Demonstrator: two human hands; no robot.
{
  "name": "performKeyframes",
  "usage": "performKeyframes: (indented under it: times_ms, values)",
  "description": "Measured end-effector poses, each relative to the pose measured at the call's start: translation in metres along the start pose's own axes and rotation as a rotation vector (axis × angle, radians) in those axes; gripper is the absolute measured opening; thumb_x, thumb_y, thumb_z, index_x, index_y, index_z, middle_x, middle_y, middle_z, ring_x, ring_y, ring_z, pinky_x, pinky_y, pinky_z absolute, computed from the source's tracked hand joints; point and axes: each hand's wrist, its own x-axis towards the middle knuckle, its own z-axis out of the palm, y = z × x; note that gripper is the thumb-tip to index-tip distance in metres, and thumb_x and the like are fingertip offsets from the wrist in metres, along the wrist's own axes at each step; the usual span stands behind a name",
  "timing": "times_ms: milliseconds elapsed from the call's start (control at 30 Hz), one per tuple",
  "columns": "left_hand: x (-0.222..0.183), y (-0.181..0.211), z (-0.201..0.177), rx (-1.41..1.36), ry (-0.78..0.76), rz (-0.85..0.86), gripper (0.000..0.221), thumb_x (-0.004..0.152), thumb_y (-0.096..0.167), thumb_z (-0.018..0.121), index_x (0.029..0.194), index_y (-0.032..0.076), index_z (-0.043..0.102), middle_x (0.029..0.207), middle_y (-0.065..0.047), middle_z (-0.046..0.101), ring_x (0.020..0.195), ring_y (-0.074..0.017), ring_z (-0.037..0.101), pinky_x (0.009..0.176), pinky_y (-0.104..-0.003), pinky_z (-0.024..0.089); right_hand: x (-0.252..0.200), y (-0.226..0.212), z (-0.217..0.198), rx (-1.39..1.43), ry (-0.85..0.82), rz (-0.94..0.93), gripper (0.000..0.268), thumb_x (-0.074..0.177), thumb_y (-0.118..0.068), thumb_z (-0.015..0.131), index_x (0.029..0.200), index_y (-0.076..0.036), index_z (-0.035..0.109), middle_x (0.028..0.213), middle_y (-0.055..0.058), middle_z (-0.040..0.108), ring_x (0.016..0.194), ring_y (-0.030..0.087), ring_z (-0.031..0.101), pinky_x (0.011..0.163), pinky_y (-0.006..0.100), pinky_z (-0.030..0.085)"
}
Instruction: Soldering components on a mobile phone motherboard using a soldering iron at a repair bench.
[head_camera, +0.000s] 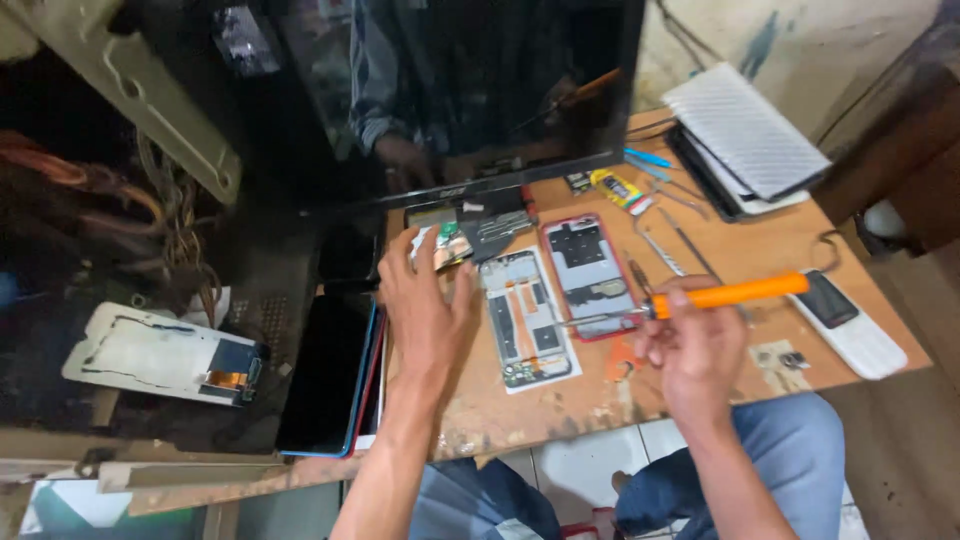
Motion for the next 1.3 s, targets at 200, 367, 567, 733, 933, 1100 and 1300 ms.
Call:
performKeyframes:
  times_ms: [200,367,567,733,933,1100,1300]
  values:
    - [-0.002,-0.001,-0.007,-0.029,-0.040,-0.049,0.051,0.098,0.024,0.061,0.145,0.008,0.050,0.152,-0.021,0.042,0.138,-0.0416,0.039,0.104,-0.058,0.037,-0.003,-0.005,0.004,-0.036,-0.004,-0.005,0.018,0.098,-0.024,0.056,0.098,-0.006,0.055,0.059,0.007,0.047,0.040,0.016,0.047,0.036,0.024,0.034]
    - [-0.003,-0.006,-0.008,-0.094,-0.033,-0.057,0.049,0.097,0.017,0.062,0.143,0.006,0.048,0.151,-0.024,0.039,0.138,-0.0413,0.036,0.109,-0.056,0.039,-0.006,-0.011,0.007,-0.051,-0.033,-0.034,0.015,0.104,-0.021,0.051,0.099,-0.007,0.056,0.057,0.006,0.043,0.041,0.014,0.042,0.040,0.027,0.039]
    - [-0.001,-0.004,-0.008,-0.115,-0.153,-0.126,0.058,0.102,0.029,0.059,0.150,0.000,0.042,0.158,-0.025,0.031,0.149,-0.0408,0.029,0.112,-0.056,0.040,-0.003,-0.006,0.000,-0.037,-0.025,0.006,0.017,0.102,-0.022,0.054,0.101,-0.005,0.054,0.058,0.008,0.045,0.041,0.018,0.045,0.042,0.028,0.042]
    - [-0.002,-0.005,-0.003,-0.106,-0.196,-0.132,0.066,0.103,0.032,0.059,0.153,-0.004,0.035,0.160,-0.028,0.028,0.151,-0.0431,0.027,0.114,-0.056,0.038,-0.001,-0.004,-0.005,-0.008,-0.040,0.037,0.019,0.101,-0.023,0.056,0.101,-0.004,0.056,0.057,0.008,0.045,0.043,0.019,0.050,0.039,0.026,0.038]
    - [-0.001,-0.006,0.000,-0.097,-0.243,-0.133,0.065,0.103,0.033,0.058,0.154,-0.001,0.035,0.160,-0.027,0.030,0.150,-0.0433,0.029,0.110,-0.056,0.040,-0.005,-0.009,-0.004,-0.005,-0.019,-0.005,0.023,0.101,-0.029,0.060,0.099,-0.007,0.057,0.068,0.005,0.049,0.047,0.014,0.050,0.039,0.026,0.041]
    - [0.001,-0.012,0.004,-0.111,-0.230,-0.149,0.066,0.103,0.038,0.055,0.153,-0.001,0.037,0.160,-0.025,0.032,0.150,-0.0408,0.032,0.108,-0.055,0.044,-0.004,-0.005,-0.007,-0.001,0.037,0.008,0.019,0.098,-0.028,0.060,0.097,-0.009,0.058,0.088,0.003,0.056,0.051,0.012,0.051,0.038,0.026,0.044]
    - [0.005,-0.012,0.006,-0.076,-0.236,-0.114,0.061,0.105,0.031,0.055,0.153,-0.002,0.038,0.156,-0.026,0.037,0.148,-0.0412,0.033,0.115,-0.054,0.036,-0.003,0.001,-0.010,0.029,0.070,0.013,0.012,0.098,-0.019,0.054,0.097,-0.007,0.057,0.066,0.005,0.045,0.051,0.012,0.049,0.039,0.025,0.043]
